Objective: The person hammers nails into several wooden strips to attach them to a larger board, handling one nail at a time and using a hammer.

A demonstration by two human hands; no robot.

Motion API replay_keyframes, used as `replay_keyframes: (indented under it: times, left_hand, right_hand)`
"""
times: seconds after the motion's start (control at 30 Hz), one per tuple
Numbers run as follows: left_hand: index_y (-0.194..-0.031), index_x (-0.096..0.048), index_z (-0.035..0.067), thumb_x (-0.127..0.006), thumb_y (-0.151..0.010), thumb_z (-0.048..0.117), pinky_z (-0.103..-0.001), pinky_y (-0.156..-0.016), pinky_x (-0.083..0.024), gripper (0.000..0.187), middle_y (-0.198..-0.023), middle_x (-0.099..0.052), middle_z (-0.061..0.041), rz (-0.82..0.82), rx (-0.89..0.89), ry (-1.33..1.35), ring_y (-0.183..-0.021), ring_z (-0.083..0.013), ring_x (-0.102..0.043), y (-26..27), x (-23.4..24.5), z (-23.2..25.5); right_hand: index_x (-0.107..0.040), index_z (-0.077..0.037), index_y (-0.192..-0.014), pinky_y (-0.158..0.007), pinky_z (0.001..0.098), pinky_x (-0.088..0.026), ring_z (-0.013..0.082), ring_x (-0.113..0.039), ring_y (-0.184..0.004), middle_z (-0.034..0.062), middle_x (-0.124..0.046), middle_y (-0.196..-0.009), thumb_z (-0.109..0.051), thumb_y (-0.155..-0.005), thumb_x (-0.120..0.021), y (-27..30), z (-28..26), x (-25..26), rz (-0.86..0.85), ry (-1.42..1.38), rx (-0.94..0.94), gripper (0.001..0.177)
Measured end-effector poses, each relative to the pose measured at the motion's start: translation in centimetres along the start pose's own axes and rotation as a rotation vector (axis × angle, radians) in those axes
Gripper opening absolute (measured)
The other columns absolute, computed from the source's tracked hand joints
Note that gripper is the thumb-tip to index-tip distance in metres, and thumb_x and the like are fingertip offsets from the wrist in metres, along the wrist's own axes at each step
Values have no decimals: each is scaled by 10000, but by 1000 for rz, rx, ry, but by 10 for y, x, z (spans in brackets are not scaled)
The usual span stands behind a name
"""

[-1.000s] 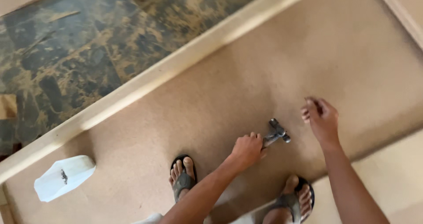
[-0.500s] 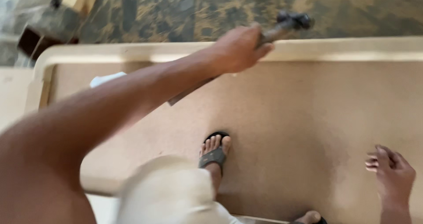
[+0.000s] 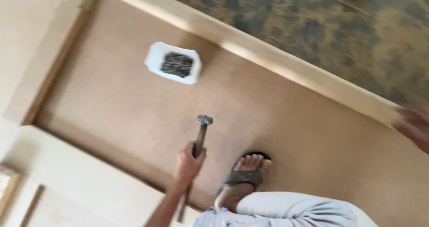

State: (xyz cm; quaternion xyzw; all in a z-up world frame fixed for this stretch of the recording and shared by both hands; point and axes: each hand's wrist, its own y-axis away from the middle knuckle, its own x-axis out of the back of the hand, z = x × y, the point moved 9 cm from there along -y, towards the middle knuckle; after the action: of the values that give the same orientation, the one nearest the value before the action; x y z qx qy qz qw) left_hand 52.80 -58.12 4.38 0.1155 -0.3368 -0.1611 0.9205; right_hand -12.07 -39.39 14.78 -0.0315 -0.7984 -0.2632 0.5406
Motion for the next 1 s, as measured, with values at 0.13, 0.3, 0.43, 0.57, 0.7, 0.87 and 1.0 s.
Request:
replay_keyframes:
  times: [0.13, 0.3, 0.43, 0.57, 0.7, 0.87, 1.0]
  left_hand:
    - [-975, -609, 34, -718, -878, 249, -428, -479, -513, 260, -588, -610, -143, -75, 446, 214, -460, -248, -607, 24, 29, -25]
    - [-972, -615, 10, -742, -874, 220, -418, -509, -476, 264, -592, -598, -137, 95, 303, 142, -488, -240, -571, -2, 72, -22]
    - [-1028, -617, 9, -739, -864, 200, -418, -506, -473, 280, -601, -596, -132, 202, 255, 192, -495, -260, -566, -18, 78, -17]
    - [-1095, -618, 8, -763, -857, 199, -395, -497, -477, 338, -626, -614, -117, 183, 191, 174, -507, -220, -591, -42, 73, 19]
    - [-1301, -504, 30, -705, -854, 129, -330, -433, -516, 500, -649, -601, -70, 64, 331, 408, -486, -164, -597, -84, 53, 56]
    - [-1366, -404, 6, -659, -855, 55, -298, -411, -521, 573, -730, -563, -16, 9, 152, 536, -501, -128, -586, -171, 25, 142]
    - [-1355, -401, -16, -654, -899, 69, -282, -443, -548, 528, -771, -589, -20, -88, 31, 714, -543, -116, -618, -239, -29, 209]
  right_hand:
    - [-658, -54, -1282, -792, 398, -597, 268, -774, -886, 151, -797, -1010, -465, -938, -647, -148, -293, -45, -146, -261, 174, 537]
    - [-790, 23, -654, -877, 332, -389, 41, -526, -1049, 143, -697, -1334, -698, -1039, -512, -191, -523, -104, -332, -150, 349, 863]
    - [-548, 54, -1322, -481, 325, -546, 186, -691, -573, 206, -795, -891, -528, -1007, -560, -210, -544, -149, -432, -446, 5, 662]
    - [-729, 157, -1123, -469, 325, -621, 210, -736, -582, 218, -763, -827, -116, -981, -481, -242, -539, -172, -441, -954, -78, 396]
    - [-652, 136, -1161, -498, 344, -653, 229, -746, -575, 236, -760, -832, -70, -990, -392, -243, -500, -144, -397, -1111, -82, 373]
    - [-560, 94, -1228, -536, 381, -682, 292, -770, -626, 284, -719, -831, -43, -974, -412, -263, -403, -73, -185, -1415, -101, 325]
    - [-602, 122, -1325, -567, 367, -676, 313, -748, -664, 314, -739, -981, 10, -950, -498, -301, -303, -37, 82, -1268, -208, 405]
